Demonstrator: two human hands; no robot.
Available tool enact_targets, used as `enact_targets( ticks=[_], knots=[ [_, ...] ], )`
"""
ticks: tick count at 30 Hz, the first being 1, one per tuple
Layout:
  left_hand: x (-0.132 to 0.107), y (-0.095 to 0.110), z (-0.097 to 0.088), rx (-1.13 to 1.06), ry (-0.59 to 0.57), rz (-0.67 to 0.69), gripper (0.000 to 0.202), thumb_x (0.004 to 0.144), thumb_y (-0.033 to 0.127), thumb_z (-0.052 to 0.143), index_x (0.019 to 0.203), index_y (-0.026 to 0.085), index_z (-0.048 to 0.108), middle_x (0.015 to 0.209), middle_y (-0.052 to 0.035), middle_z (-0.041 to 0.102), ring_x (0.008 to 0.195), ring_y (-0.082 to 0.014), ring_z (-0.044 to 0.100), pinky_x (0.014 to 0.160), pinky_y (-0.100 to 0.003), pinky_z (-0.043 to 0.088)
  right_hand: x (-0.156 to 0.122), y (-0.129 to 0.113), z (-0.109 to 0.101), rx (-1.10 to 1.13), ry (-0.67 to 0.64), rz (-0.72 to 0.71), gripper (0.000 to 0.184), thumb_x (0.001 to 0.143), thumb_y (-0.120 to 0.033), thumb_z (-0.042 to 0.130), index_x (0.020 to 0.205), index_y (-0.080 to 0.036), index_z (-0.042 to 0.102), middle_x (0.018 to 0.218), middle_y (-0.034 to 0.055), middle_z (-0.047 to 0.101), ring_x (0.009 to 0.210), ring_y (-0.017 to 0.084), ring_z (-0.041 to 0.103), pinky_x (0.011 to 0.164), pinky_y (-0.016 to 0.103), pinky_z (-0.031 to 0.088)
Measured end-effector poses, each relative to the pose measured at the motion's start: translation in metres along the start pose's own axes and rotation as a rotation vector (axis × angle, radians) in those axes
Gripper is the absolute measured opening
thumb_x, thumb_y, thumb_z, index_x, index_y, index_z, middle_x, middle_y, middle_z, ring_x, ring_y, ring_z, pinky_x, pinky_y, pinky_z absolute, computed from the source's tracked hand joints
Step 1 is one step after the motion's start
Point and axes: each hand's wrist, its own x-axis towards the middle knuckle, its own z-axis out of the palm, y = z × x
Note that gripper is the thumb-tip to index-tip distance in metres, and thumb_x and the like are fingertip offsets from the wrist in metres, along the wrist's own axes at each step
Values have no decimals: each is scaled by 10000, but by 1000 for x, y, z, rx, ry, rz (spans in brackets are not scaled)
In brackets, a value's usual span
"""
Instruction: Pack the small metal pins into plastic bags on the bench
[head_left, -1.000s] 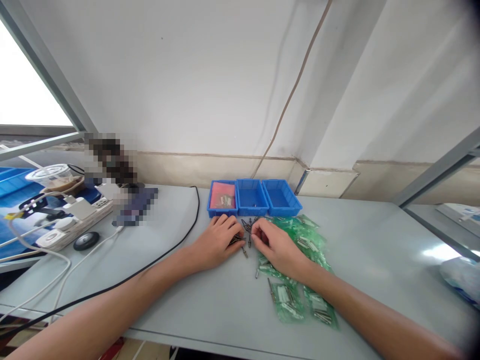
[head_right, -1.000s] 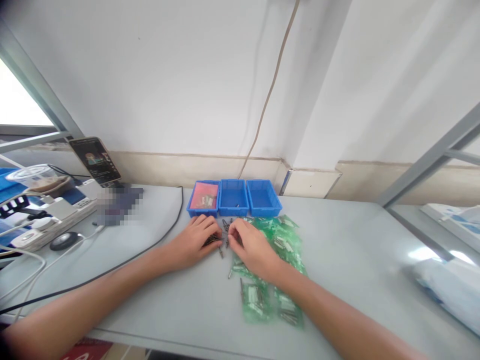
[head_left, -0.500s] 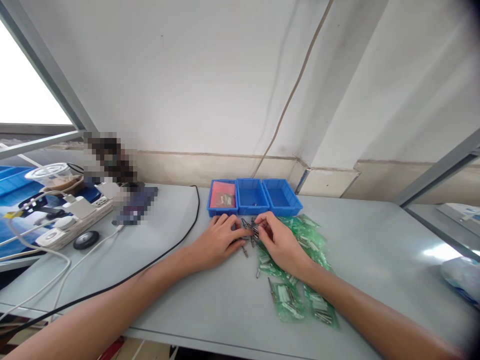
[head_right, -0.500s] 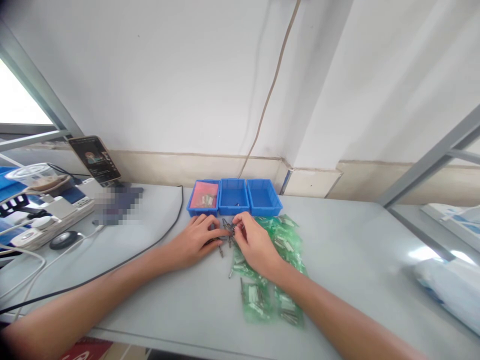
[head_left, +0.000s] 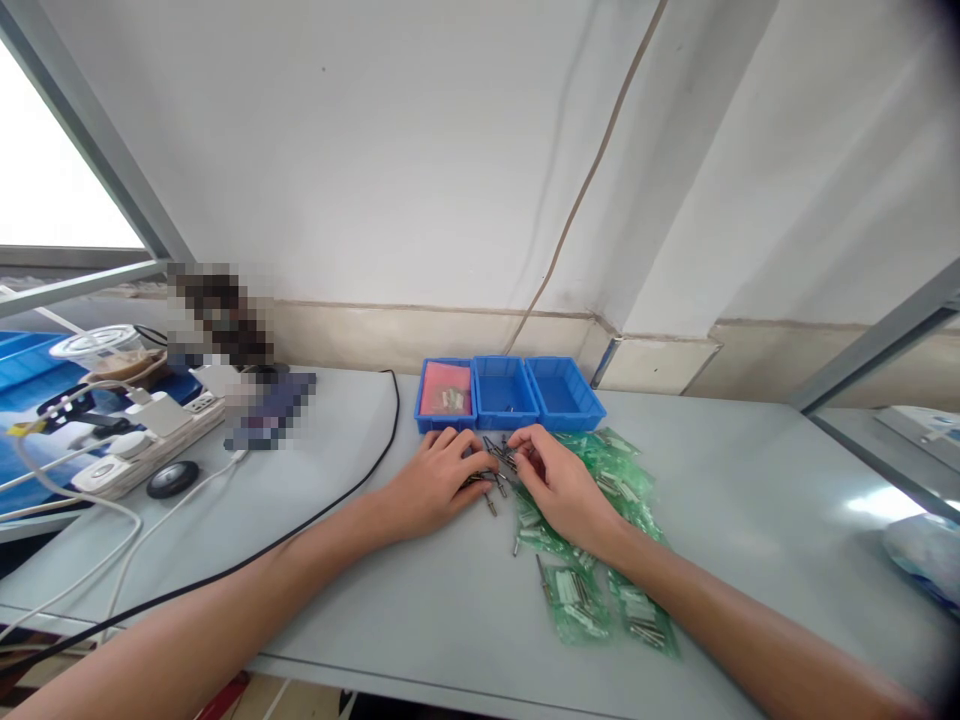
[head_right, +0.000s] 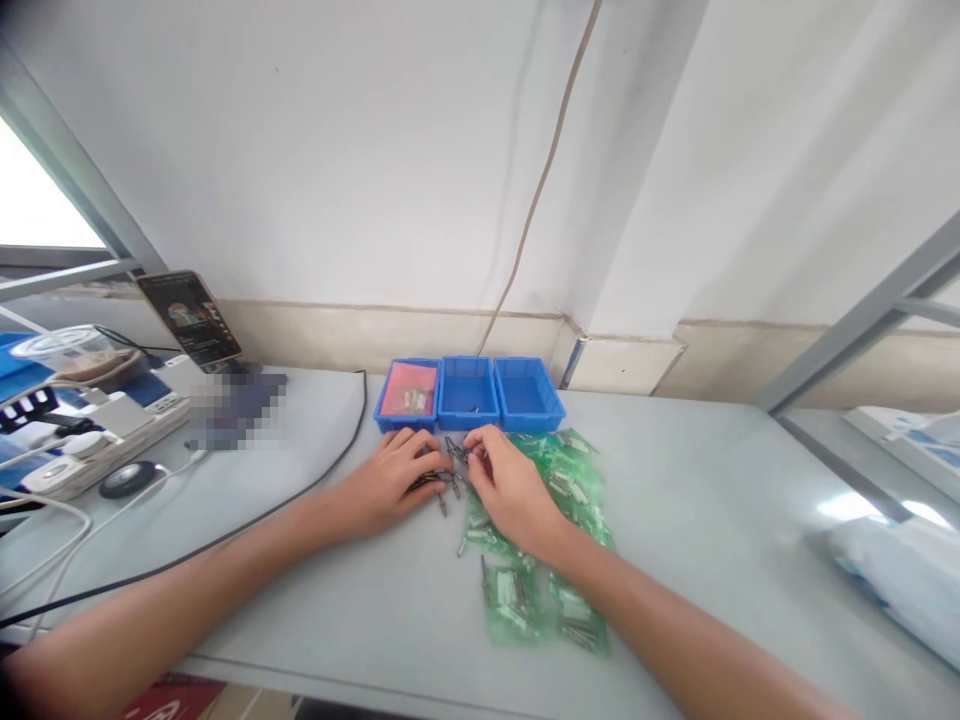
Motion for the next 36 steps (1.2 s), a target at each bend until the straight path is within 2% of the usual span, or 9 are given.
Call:
enact_targets(
  ticks=[14,28,36],
  knots=[
    [1,1,0,-3,-2,-15,160,1089,378,579,1072,221,600,1129,-50,615,1022,-239,528,928,-394,415,-1,-1,-1,-16,-13,-15,146,1040,-266,489,1127,-256,605,993,29,708,839,211,652,765,347,502],
    [1,0,0,16,-18,-9,165,1098,385,554,1125,228,598,1160,-58,616,1050,-252,534,947,-412,418,0,2,0,-38,-48,-63,137,1054,-252,489,1117,-256,611,1006,25,695,862,209,641,790,343,488],
    [1,0,0,16,-6,-4,162,1097,385,558,1119,230,596,1154,-57,619,1048,-251,537,942,-410,420,-1,3,0,-31,-22,-63,192,1100,-291,425,1140,-262,610,1080,41,707,919,221,648,839,358,495]
  ],
)
